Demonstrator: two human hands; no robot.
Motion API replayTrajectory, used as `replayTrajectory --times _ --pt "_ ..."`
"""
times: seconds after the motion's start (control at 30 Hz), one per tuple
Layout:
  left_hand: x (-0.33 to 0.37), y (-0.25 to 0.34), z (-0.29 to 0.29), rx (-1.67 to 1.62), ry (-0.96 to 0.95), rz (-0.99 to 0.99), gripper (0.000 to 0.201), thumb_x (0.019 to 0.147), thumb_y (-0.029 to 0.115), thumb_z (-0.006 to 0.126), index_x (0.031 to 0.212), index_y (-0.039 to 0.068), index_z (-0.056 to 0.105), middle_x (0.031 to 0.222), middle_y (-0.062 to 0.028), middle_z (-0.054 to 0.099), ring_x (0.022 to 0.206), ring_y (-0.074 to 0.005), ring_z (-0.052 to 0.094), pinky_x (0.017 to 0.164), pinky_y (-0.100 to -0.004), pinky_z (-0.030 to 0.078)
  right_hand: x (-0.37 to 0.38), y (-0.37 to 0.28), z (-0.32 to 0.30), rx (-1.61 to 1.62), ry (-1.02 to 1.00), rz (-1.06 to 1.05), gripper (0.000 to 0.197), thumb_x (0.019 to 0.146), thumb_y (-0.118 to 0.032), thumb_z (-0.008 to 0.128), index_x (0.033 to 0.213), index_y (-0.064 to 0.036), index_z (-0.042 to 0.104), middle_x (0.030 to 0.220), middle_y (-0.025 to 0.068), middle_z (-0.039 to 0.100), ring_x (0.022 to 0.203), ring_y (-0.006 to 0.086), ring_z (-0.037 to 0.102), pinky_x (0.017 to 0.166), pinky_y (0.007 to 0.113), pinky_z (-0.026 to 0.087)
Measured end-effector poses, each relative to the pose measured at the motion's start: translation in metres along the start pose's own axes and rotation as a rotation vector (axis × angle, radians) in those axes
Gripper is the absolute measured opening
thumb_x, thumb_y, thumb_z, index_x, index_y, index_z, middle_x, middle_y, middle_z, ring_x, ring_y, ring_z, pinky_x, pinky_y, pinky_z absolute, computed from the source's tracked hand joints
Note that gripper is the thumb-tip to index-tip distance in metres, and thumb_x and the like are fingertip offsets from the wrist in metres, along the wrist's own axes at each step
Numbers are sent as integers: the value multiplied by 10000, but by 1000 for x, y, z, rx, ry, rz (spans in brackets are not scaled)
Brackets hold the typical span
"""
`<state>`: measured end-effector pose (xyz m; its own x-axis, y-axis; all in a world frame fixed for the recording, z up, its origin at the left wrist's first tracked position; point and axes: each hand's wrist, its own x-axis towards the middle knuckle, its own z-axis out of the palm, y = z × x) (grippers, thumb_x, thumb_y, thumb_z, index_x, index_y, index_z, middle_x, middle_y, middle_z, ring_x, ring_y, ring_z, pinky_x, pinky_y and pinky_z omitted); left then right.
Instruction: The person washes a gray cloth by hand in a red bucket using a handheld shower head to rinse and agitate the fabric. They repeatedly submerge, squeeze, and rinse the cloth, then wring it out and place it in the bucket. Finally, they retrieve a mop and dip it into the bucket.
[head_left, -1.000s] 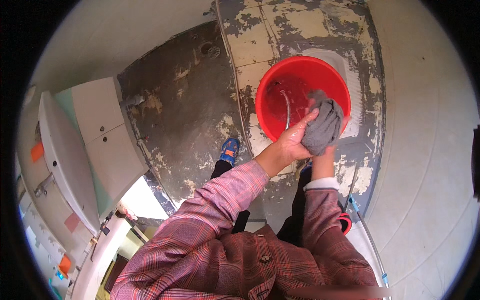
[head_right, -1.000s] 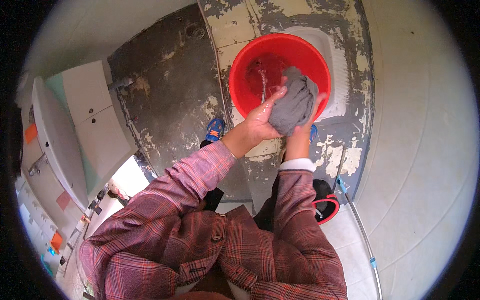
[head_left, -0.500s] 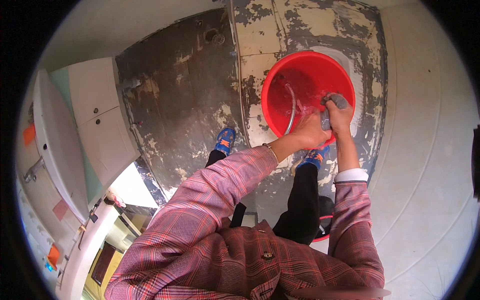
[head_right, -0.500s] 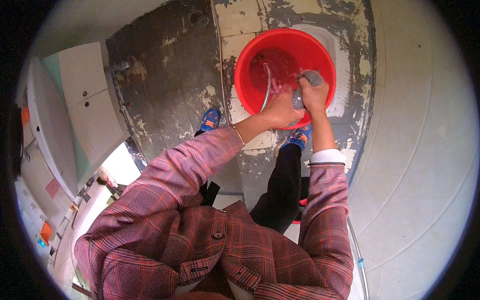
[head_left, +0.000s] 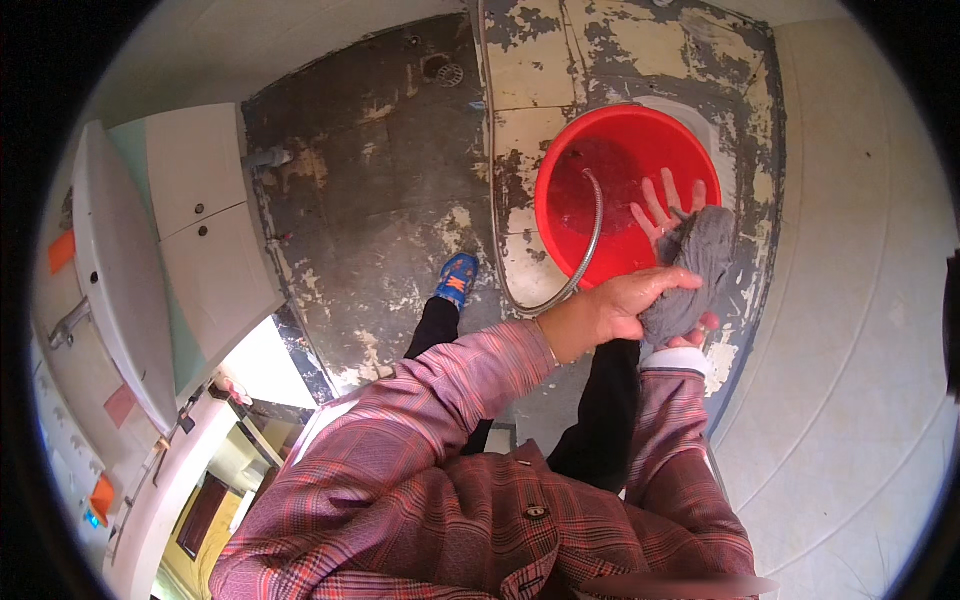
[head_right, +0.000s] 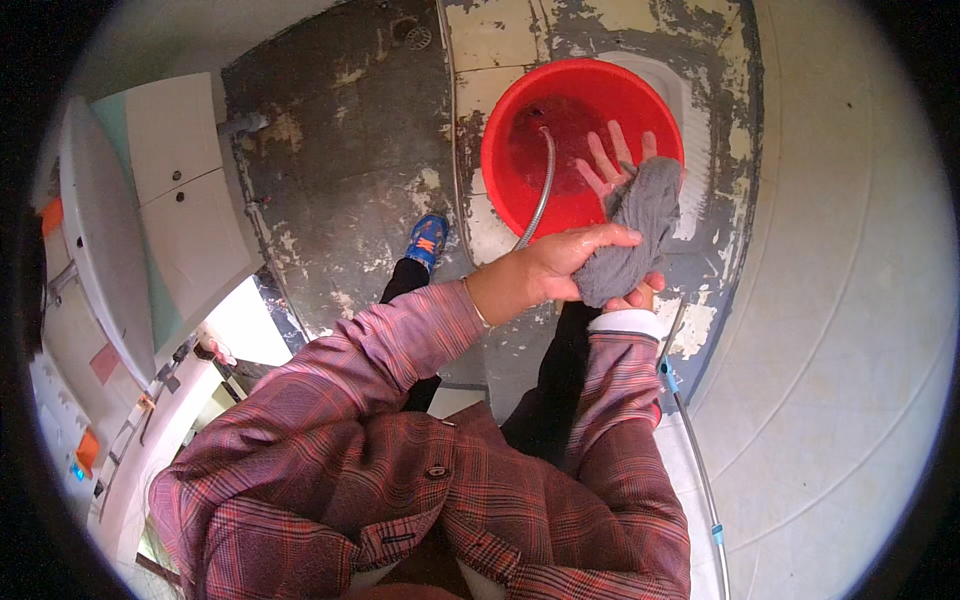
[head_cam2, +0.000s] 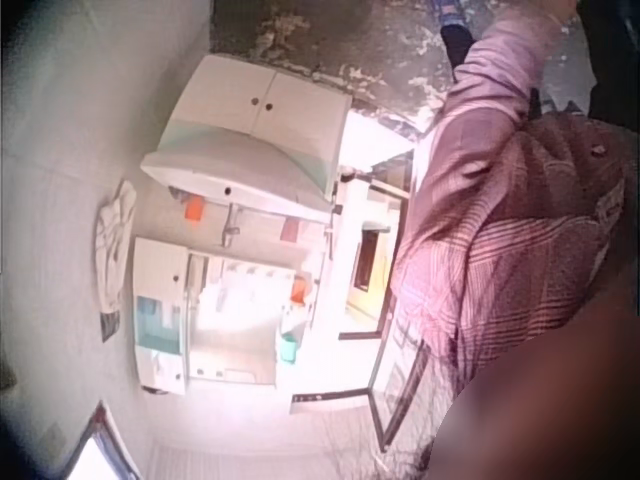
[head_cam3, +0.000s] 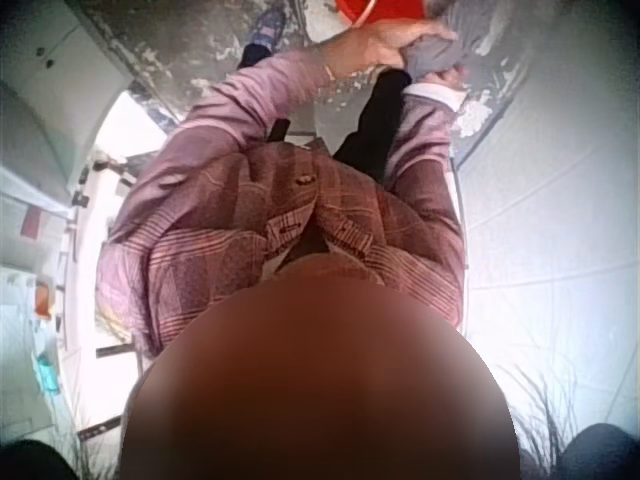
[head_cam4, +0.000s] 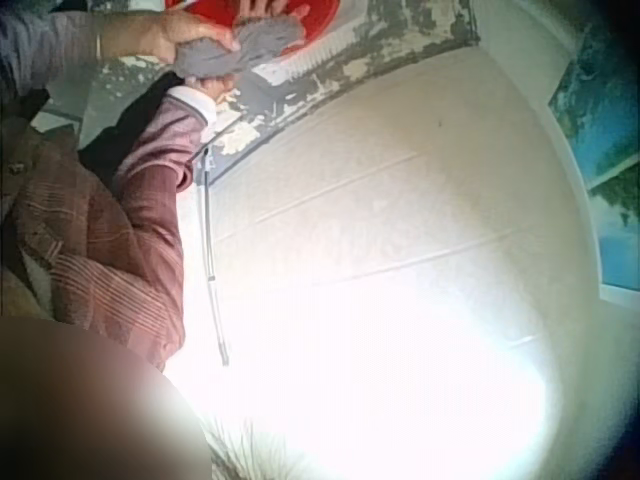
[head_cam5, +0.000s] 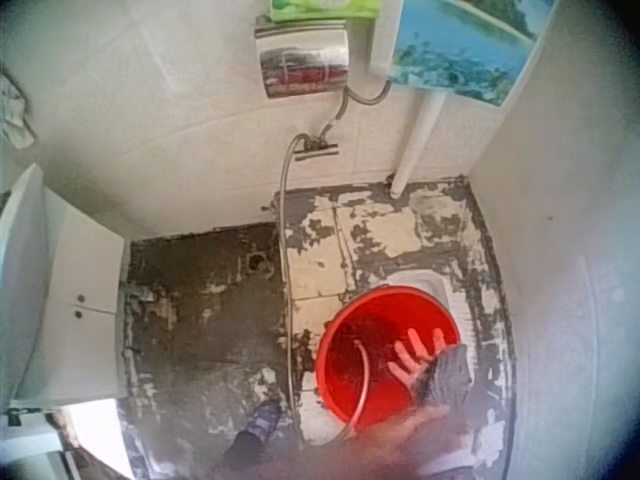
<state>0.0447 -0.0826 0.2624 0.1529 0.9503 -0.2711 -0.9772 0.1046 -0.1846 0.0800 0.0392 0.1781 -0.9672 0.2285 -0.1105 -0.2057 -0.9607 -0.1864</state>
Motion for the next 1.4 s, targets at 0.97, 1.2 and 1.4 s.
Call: replayTrajectory --times 0.97,1.2,1.4 --pt "16 12 -26 956 535 416 273 690 143 591 928 19 546 768 -51 571 676 -153 546 615 -312 447 9 -9 63 -1466 594 -131 85 736 -12 533 798 -13 591 761 23 582 676 94 534 632 227 439" --pt "12 15 -4 1447 646 470 385 635 186 628 944 -20 529 868 -164 591 798 -235 574 711 -339 443 3 -7 101 -1666 682 -332 105 715 -23 539 796 -4 603 737 20 589 673 93 540 635 236 449" --pt "-26 4 58 1280 684 614 499 678 272 670 1028 -38 497 944 -156 580 867 -217 558 788 -317 431 -5 -16 158 -1571 822 -609 249 713 -34 544 957 -3 579 937 80 585 851 148 539 796 274 422"
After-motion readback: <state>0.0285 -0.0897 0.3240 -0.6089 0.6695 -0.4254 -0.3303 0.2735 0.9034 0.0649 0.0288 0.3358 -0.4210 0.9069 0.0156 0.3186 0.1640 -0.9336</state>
